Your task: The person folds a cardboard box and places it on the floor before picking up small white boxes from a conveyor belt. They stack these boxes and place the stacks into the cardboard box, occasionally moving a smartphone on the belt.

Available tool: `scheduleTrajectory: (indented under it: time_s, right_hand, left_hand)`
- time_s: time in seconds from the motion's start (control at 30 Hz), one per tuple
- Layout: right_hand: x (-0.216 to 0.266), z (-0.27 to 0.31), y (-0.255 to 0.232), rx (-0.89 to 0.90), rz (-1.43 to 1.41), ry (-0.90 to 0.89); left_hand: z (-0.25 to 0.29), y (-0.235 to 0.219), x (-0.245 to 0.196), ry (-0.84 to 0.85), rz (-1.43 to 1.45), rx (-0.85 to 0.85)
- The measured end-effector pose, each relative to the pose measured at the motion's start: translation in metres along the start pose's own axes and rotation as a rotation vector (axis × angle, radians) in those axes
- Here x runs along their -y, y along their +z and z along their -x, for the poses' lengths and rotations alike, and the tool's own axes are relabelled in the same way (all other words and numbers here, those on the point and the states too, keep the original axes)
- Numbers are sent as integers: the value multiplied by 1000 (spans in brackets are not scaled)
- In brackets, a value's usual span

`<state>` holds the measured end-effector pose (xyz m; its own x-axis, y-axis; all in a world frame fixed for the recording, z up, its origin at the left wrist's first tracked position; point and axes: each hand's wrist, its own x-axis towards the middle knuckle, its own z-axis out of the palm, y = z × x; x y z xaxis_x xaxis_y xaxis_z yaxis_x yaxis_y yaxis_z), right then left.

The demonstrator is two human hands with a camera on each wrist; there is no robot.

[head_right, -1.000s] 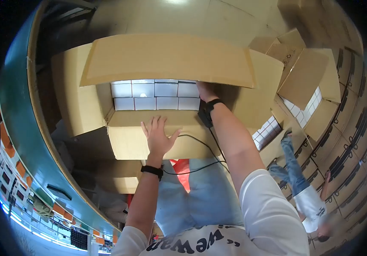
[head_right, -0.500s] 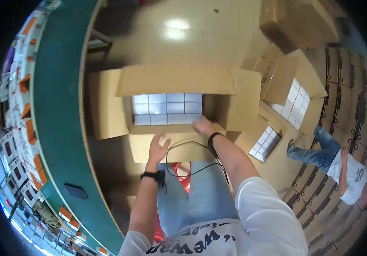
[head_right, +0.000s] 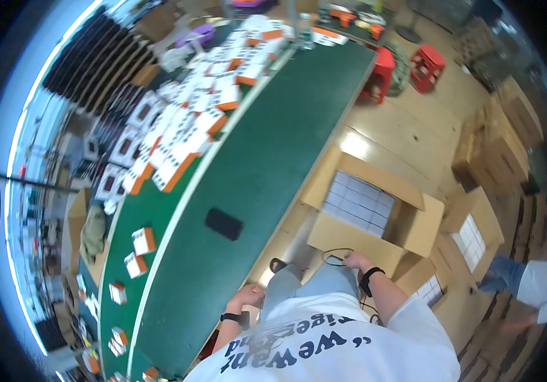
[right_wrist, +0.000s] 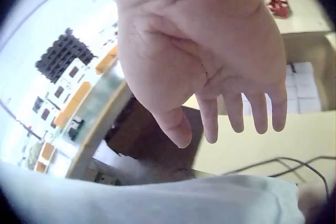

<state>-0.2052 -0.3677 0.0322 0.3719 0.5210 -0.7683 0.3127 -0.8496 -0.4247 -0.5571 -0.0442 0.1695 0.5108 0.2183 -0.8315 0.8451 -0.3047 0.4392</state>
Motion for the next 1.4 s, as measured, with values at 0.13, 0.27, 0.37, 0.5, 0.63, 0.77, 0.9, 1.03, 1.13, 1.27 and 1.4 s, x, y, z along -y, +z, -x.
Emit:
scheduleTrajectory:
  time_s: [0.13,0.27,0.37,0.5,0.63,0.77,0.9,1.03,1.13,1.27,1.4]
  right_hand:
    - [172,-19,-43,-127,103,-267]
    - [334,-58,-96,-380,3,-583]
    - [437,-107,-143,-384,55,-667]
    - [553,-216,-199,-380,134,-617]
    - [637,-307,-245,-585,569,-631]
    - [668,-368,-264,-554,792,-684]
    - [668,-354,-274,-541,948,-772]
    - [654,-366,-281,-529,931,-866]
    - [659,-329,-297,-478,958,-797]
    - [637,-250,-307,-363,609,-828]
    - [611,-182,-259,-249,645,-985]
  left_hand:
    - [18,-12,82,64,208,-499]
    - [42,-48,93,56,428,-753]
    - [40,-72,100,53,579,-806]
    - [48,-136,82,7,631,-893]
    - [62,-242,64,-50,595,-1018]
    - [22,-357,61,20,321,-1233]
    - [-76,-435,87,-9,195,-1220]
    - [-141,-472,80,20,228,-1171]
    - [-192,-485,122,92,163,-1091]
    - [-155,-510,72,120,108,-1037]
    - [-94,-479,2,149,28,-1131]
